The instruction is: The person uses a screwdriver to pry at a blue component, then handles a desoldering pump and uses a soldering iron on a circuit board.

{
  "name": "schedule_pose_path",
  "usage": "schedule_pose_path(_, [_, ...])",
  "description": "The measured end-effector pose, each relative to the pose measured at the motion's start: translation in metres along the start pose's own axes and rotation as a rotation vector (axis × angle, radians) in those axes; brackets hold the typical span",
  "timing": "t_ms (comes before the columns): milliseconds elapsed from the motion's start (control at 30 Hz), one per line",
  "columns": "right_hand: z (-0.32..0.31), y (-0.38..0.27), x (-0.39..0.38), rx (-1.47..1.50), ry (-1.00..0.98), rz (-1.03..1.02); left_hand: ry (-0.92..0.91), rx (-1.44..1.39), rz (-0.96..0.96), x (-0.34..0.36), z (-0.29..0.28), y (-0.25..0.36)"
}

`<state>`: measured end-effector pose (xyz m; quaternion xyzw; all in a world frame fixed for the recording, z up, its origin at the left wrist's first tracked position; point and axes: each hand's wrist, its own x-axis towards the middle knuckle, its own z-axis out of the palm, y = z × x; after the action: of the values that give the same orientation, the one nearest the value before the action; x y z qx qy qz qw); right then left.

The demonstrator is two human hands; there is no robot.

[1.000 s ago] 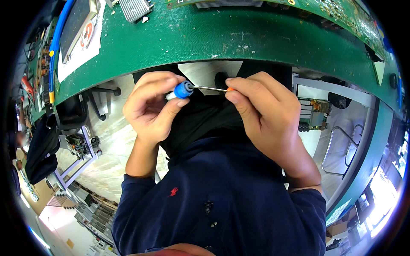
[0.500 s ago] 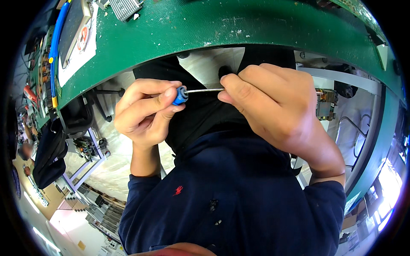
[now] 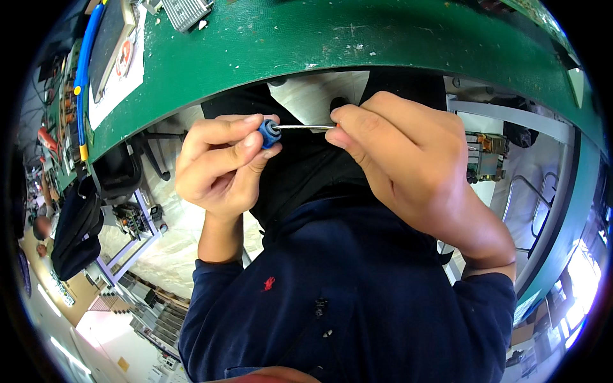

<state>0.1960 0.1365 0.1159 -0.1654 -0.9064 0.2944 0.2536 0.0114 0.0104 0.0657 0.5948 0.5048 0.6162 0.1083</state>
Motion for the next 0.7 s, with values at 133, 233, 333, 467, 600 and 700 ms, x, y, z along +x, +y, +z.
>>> schedule_pose_path(133, [-0.007,0.006,0.002,-0.033,-0.059,-0.082,-0.018,0.03,0.008,0.0,0.0,0.003])
schedule_pose_path(233, [-0.012,0.008,0.003,-0.038,-0.102,-0.108,-0.044,-0.005,0.021,0.001,-0.001,0.002])
schedule_pose_path(333, [-0.014,0.012,0.002,-0.022,-0.126,-0.101,-0.078,-0.055,0.008,0.002,0.0,0.001])
schedule_pose_path(467, [-0.021,0.013,-0.001,0.06,-0.189,-0.074,-0.162,-0.168,0.001,0.004,-0.005,-0.001])
schedule_pose_path(600, [-0.025,0.008,0.001,0.016,-0.113,-0.029,-0.155,-0.078,-0.031,0.006,0.002,0.003])
schedule_pose_path(700, [-0.021,0.006,0.0,-0.067,0.008,-0.054,-0.101,-0.164,-0.107,0.012,0.006,0.007])
